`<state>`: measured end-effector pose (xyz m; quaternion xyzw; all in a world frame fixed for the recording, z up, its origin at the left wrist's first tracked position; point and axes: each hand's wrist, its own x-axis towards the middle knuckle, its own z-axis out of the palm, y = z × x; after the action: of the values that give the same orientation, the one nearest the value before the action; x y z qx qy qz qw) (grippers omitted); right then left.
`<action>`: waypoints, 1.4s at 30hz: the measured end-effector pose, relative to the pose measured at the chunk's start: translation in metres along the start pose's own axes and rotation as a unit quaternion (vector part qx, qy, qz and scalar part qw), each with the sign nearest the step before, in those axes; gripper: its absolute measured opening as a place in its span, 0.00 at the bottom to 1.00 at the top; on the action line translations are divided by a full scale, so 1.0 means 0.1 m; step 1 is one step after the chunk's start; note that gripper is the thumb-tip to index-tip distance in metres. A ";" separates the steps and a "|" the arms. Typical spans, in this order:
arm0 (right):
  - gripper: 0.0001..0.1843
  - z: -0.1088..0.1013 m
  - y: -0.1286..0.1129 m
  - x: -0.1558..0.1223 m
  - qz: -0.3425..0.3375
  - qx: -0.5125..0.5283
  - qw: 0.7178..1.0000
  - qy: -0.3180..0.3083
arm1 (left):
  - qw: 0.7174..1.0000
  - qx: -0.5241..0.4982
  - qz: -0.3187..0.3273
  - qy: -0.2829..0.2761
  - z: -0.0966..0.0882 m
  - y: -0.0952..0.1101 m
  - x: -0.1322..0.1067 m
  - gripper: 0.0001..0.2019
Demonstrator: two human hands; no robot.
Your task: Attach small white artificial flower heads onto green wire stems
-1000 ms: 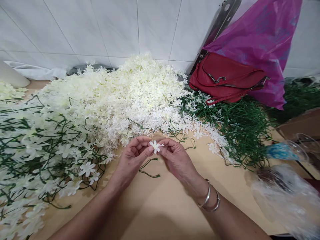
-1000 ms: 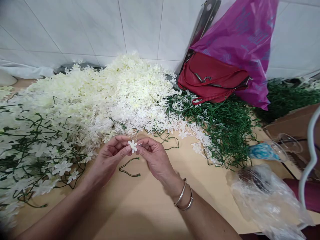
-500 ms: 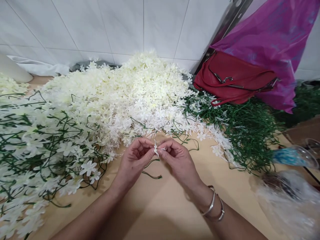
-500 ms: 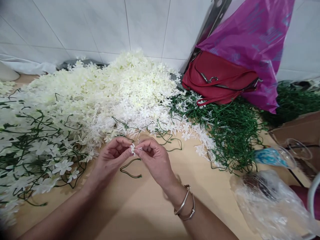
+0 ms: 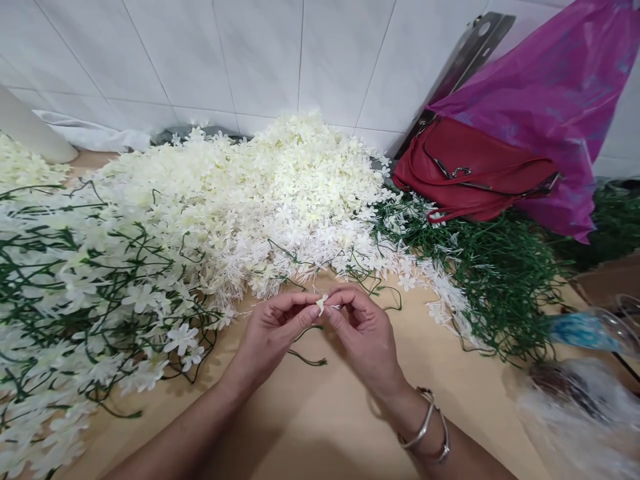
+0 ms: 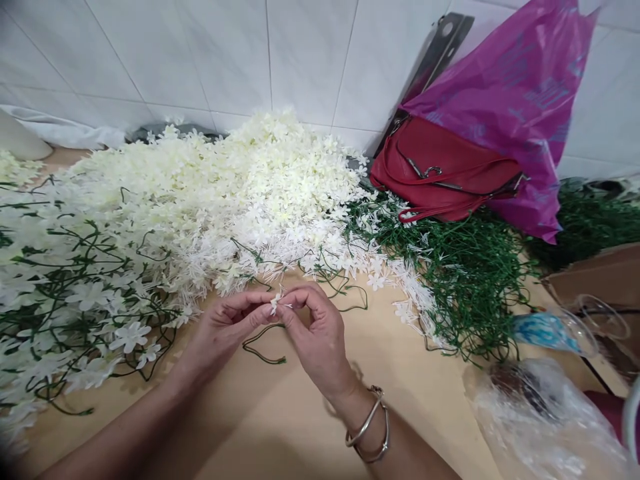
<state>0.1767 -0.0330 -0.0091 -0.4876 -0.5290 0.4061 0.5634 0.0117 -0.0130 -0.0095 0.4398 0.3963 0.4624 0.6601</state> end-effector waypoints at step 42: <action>0.15 -0.25 0.02 0.21 0.178 0.121 0.971 -0.099 | 0.989 0.131 0.074 -0.002 -0.08 -0.13 -0.04 0.06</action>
<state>0.2035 -0.0151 -0.0058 -0.4595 -0.4334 0.6075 0.4816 0.0069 -0.0176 -0.0238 0.5520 0.4182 0.4532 0.5613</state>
